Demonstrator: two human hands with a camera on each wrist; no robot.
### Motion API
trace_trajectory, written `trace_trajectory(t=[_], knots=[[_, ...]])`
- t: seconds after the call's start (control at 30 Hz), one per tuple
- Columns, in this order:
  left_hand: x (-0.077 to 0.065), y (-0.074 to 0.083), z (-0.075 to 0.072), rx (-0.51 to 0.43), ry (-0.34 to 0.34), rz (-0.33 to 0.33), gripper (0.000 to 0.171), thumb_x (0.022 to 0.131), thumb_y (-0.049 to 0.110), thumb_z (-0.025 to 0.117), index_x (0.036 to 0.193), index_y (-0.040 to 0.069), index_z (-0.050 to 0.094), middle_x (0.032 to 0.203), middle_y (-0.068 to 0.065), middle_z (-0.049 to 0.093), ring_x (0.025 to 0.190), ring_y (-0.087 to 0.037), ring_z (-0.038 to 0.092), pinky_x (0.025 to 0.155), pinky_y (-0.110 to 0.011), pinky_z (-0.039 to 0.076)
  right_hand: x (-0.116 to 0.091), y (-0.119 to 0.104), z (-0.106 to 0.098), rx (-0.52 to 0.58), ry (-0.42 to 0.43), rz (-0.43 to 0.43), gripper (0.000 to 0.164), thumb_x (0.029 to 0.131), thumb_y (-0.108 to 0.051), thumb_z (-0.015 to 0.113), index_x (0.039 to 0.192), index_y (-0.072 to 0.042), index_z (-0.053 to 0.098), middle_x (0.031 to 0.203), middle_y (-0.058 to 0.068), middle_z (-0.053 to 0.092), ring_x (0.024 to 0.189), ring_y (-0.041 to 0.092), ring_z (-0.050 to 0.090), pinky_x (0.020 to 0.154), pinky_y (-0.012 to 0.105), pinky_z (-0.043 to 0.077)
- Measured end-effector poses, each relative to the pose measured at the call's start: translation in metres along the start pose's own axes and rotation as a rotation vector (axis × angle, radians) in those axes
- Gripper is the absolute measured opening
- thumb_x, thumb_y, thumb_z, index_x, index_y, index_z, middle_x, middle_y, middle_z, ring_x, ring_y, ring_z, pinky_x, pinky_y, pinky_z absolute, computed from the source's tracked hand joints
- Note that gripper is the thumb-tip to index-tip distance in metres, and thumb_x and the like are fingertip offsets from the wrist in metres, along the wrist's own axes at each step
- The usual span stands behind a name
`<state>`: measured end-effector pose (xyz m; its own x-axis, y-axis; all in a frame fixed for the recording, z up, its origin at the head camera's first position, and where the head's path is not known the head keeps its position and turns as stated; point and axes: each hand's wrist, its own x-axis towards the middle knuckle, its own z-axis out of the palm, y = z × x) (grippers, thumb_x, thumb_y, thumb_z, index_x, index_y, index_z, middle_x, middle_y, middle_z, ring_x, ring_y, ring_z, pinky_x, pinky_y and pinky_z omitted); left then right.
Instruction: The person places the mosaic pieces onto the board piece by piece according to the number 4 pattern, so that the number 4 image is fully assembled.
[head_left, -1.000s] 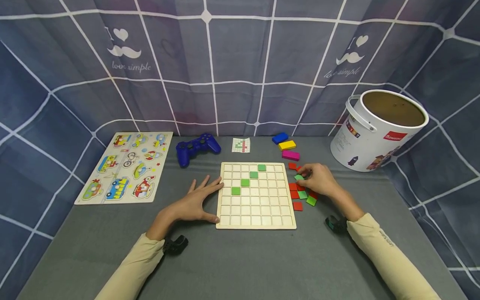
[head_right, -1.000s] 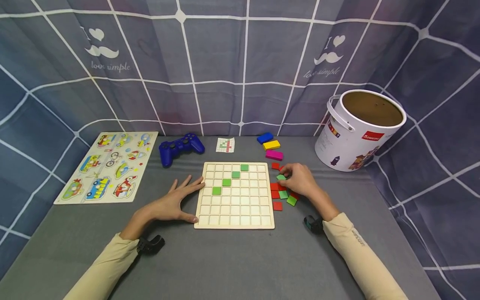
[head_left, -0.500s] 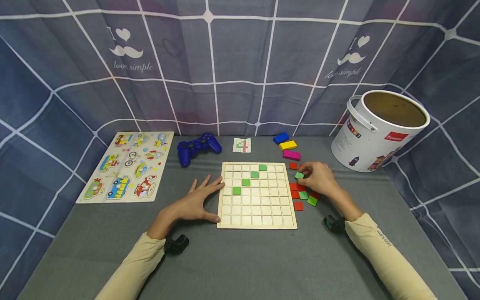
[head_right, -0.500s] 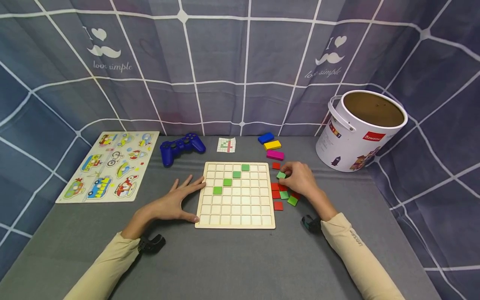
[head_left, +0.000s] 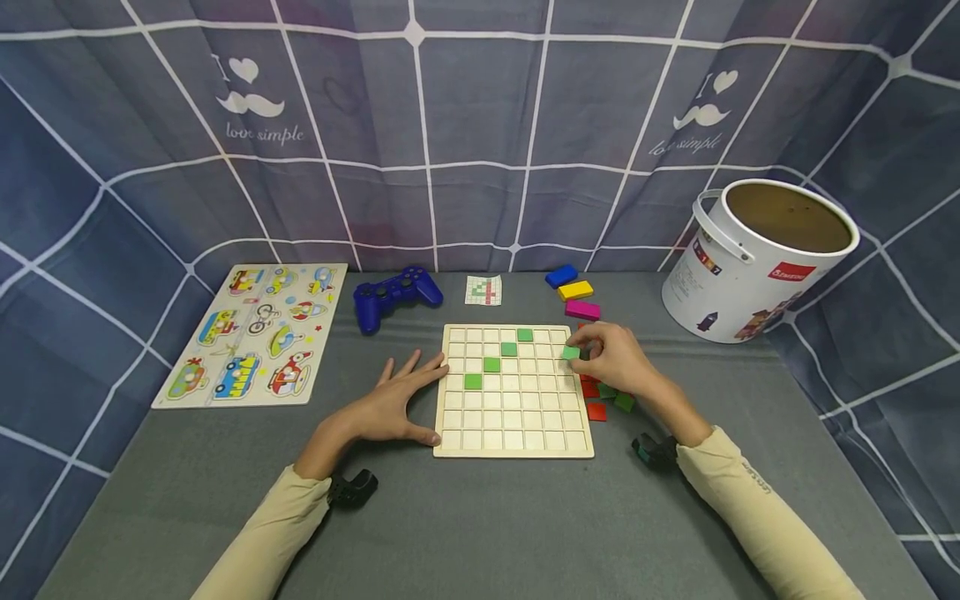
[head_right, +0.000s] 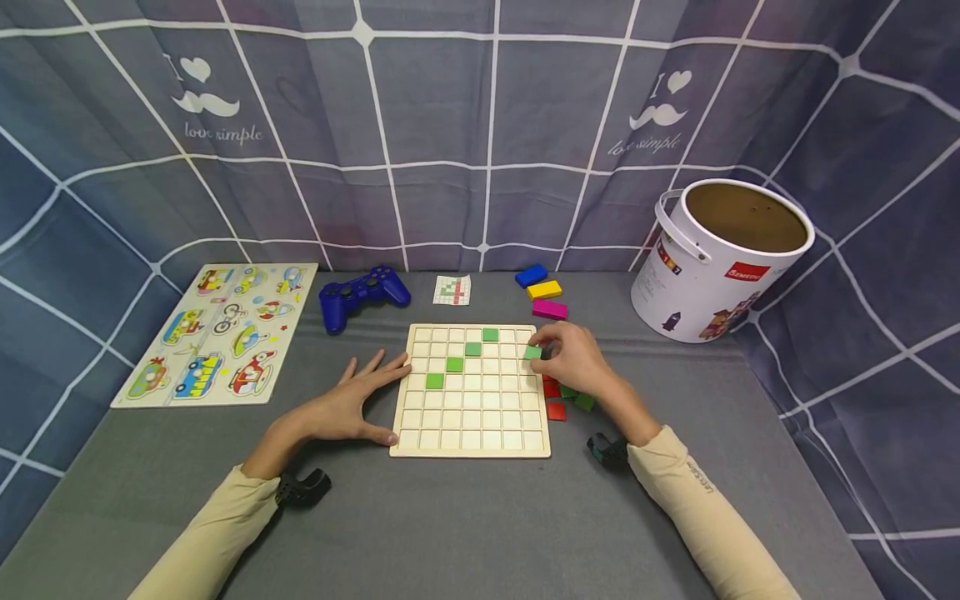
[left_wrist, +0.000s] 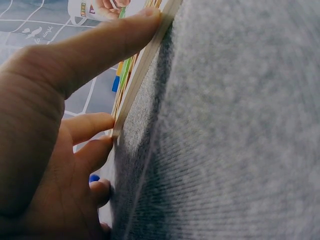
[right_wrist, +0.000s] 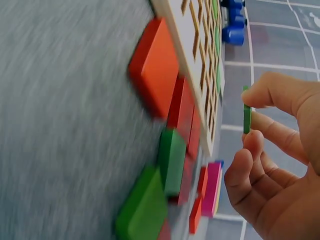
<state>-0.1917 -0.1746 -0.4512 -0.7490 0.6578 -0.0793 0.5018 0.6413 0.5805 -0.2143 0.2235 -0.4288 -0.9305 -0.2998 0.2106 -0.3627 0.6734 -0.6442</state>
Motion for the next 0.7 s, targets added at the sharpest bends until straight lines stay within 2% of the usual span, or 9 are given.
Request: trace_trajectory(t=[0.33, 0.5, 0.7], knots=[[0.000, 0.001, 0.001, 0.008, -0.005, -0.005, 0.109, 0.072, 0.050, 0.087, 0.159, 0.019, 0.030, 0.167, -0.001, 0.010, 0.152, -0.034, -0.004, 0.113, -0.065, -0.011, 0.002, -0.021, 0.026, 0.115, -0.081, -0.072, 0.026, 0.076, -0.003, 0.082, 0.101, -0.008, 0.077, 0.092, 0.005, 0.067, 0.060, 0.016, 0.054, 0.054, 0.030, 0.046], [-0.001, 0.000, 0.001, 0.004, -0.004, -0.004, 0.109, 0.073, 0.050, 0.087, 0.159, 0.018, 0.029, 0.167, -0.002, 0.010, 0.152, -0.035, -0.004, 0.113, -0.065, -0.011, 0.006, -0.034, 0.040, 0.106, -0.142, -0.096, 0.025, 0.077, -0.006, 0.080, 0.102, -0.010, 0.077, 0.093, 0.002, 0.066, 0.063, 0.017, 0.057, 0.059, 0.030, 0.049], [-0.001, -0.001, 0.001, 0.006, -0.001, -0.004, 0.110, 0.072, 0.052, 0.086, 0.160, 0.019, 0.029, 0.167, -0.001, 0.010, 0.152, -0.035, -0.004, 0.113, -0.065, -0.011, 0.011, -0.049, 0.055, 0.083, -0.182, -0.121, 0.026, 0.076, -0.006, 0.075, 0.102, -0.009, 0.076, 0.092, 0.005, 0.067, 0.062, 0.012, 0.055, 0.063, 0.031, 0.050]])
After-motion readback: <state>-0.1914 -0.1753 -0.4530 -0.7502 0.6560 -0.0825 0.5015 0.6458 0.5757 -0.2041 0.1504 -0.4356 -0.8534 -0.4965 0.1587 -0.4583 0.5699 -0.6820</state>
